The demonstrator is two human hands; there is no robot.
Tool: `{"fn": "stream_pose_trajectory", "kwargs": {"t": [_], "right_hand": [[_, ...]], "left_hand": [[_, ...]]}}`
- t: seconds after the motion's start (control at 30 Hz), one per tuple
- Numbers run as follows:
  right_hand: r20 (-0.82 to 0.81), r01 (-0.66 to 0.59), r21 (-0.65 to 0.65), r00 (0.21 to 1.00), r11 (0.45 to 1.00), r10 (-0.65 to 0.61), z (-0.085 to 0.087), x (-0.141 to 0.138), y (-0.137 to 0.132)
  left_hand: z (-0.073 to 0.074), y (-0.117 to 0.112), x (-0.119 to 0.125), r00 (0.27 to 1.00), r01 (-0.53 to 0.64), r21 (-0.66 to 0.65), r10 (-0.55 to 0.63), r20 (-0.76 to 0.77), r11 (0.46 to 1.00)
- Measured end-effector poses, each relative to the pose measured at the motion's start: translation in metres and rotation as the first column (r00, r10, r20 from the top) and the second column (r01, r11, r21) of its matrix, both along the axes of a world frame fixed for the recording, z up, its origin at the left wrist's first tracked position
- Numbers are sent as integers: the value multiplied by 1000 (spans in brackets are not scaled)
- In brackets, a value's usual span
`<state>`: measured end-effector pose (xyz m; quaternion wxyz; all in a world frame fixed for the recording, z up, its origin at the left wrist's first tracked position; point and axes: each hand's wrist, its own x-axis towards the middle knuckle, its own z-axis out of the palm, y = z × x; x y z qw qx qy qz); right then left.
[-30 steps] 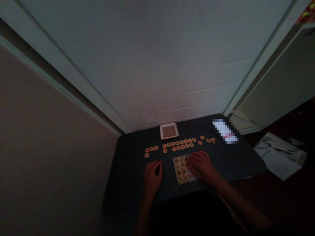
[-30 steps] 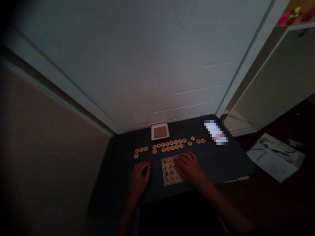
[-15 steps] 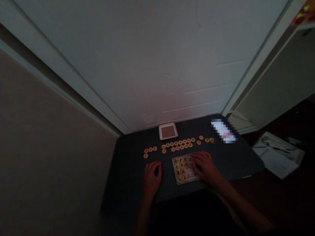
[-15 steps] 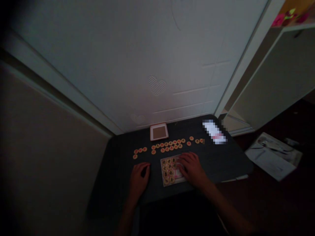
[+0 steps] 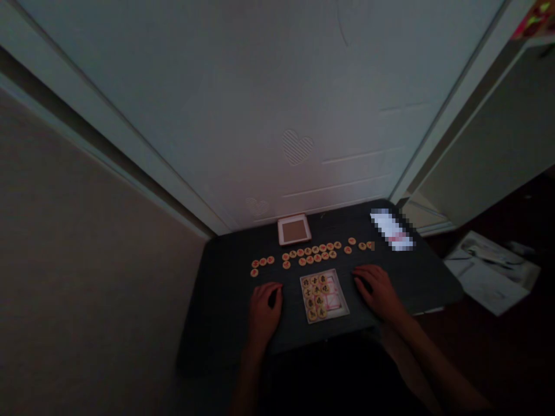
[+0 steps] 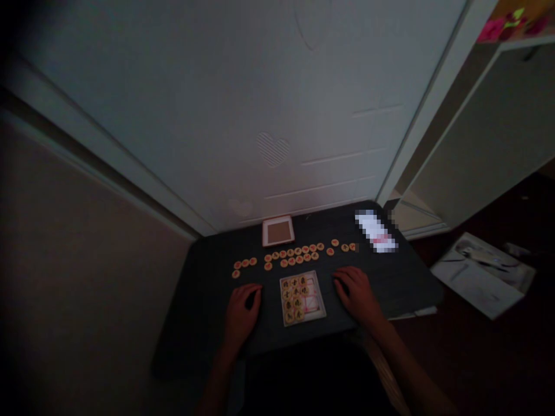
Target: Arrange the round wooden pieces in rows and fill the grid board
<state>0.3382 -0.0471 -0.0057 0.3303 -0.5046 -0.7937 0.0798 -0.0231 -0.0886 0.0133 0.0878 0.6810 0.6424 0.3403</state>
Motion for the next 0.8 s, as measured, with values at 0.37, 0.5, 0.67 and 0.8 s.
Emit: {"fn": "stream_pose_trajectory", "kwargs": {"t": [0.37, 0.5, 0.67, 0.8], "right_hand": [[55, 20, -2, 998, 1000, -20, -4, -2, -2], [44, 28, 4, 999, 1000, -28, -3, -4, -3], [17, 27, 0, 1000, 1000, -27, -2, -5, -3], [22, 33, -22, 999, 999, -33, 0, -6, -4]], "left_hand": [[12, 10, -1, 998, 68, -68, -69, -12, 995], [21, 26, 6, 994, 104, -55, -104, -9, 993], [31, 49, 18, 987, 152, -12, -152, -48, 988], [37, 60, 25, 982, 178, 10, -177, -65, 984]]}}
